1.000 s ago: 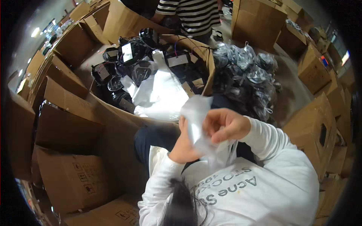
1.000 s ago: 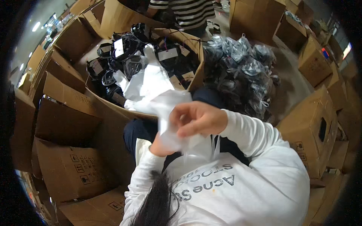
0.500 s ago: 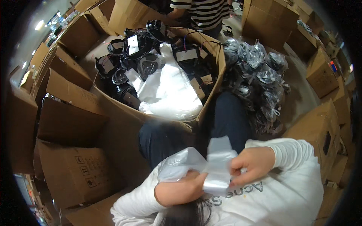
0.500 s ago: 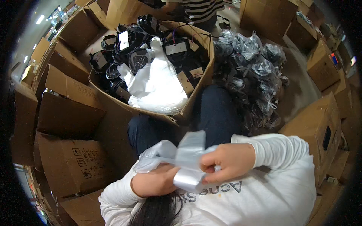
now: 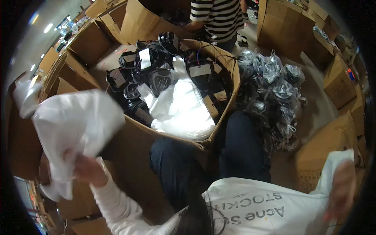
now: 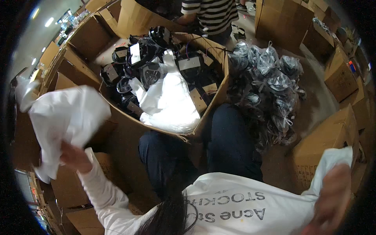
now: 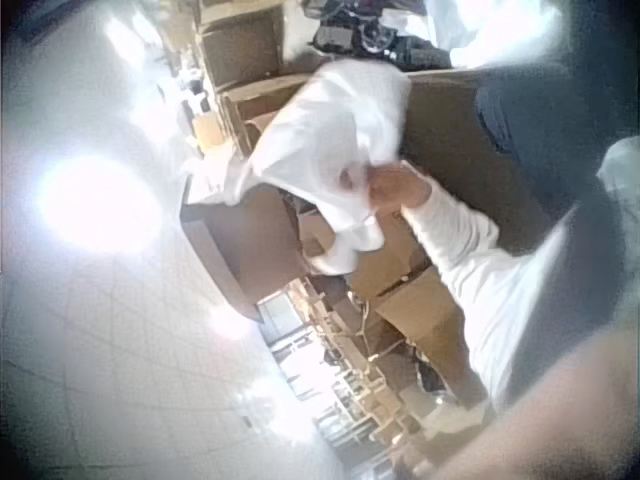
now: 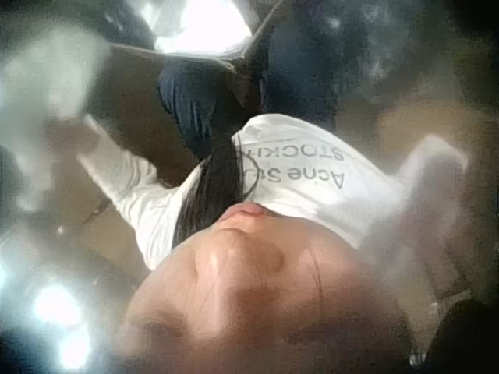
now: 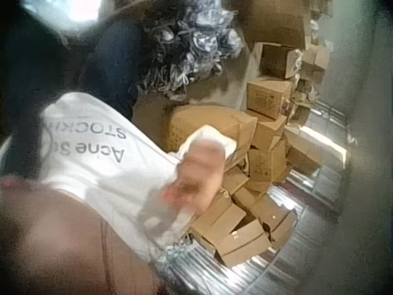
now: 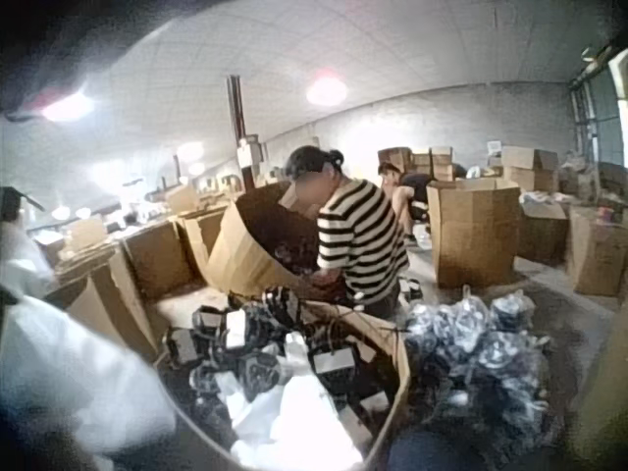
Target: Packing plastic headlamp components into individual plastic bags.
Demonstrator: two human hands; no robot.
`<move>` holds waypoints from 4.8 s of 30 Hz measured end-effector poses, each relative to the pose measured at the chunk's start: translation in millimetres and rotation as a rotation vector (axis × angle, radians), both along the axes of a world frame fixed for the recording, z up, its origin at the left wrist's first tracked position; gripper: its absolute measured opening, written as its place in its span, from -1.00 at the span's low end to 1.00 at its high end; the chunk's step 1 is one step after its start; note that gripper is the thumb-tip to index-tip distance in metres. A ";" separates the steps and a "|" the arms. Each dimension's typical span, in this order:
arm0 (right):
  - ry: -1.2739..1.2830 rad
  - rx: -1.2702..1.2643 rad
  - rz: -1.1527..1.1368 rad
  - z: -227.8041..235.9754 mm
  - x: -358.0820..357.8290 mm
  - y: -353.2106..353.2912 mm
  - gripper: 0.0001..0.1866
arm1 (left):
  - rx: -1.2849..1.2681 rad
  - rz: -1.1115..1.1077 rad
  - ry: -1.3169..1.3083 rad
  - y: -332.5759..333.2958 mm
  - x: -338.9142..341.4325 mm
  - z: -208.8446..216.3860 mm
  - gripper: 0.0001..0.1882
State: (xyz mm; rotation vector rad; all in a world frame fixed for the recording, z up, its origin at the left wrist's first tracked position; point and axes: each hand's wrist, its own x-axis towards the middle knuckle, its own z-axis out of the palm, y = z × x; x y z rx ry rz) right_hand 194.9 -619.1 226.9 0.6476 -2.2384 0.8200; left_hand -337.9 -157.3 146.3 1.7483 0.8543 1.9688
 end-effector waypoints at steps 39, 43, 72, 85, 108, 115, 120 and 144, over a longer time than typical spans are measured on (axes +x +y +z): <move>0.232 0.072 -0.636 67.5 -159.5 145.9 -0.35 | -0.073 -0.156 0.179 23.5 216.4 -4.7 -0.75; 0.560 -0.342 -1.089 -30.4 -126.8 300.6 -0.79 | 0.293 0.018 0.259 20.1 227.1 6.6 -0.87; -0.036 -1.270 -1.365 -209.0 -38.7 487.3 -0.63 | -0.456 -0.615 0.587 97.7 291.2 -123.4 -0.76; -0.435 -0.660 -2.321 -206.5 -17.6 427.4 -0.55 | -0.110 -0.440 0.314 59.8 265.8 -108.4 -0.78; 0.611 -0.043 -2.427 -112.6 61.3 427.4 -0.79 | -0.775 -0.184 0.091 236.2 270.1 -179.1 -0.53; -0.033 0.023 -2.176 -91.9 22.5 418.6 -0.86 | -0.742 -0.168 0.635 234.7 316.5 -220.0 -0.04; -0.205 -1.024 -2.065 -131.4 57.8 415.6 -0.71 | -0.884 -0.119 0.754 221.6 323.7 -221.3 0.16; -1.167 -0.930 -1.473 -264.5 45.1 457.1 -0.19 | -0.524 0.045 0.579 147.6 325.4 -112.1 -0.38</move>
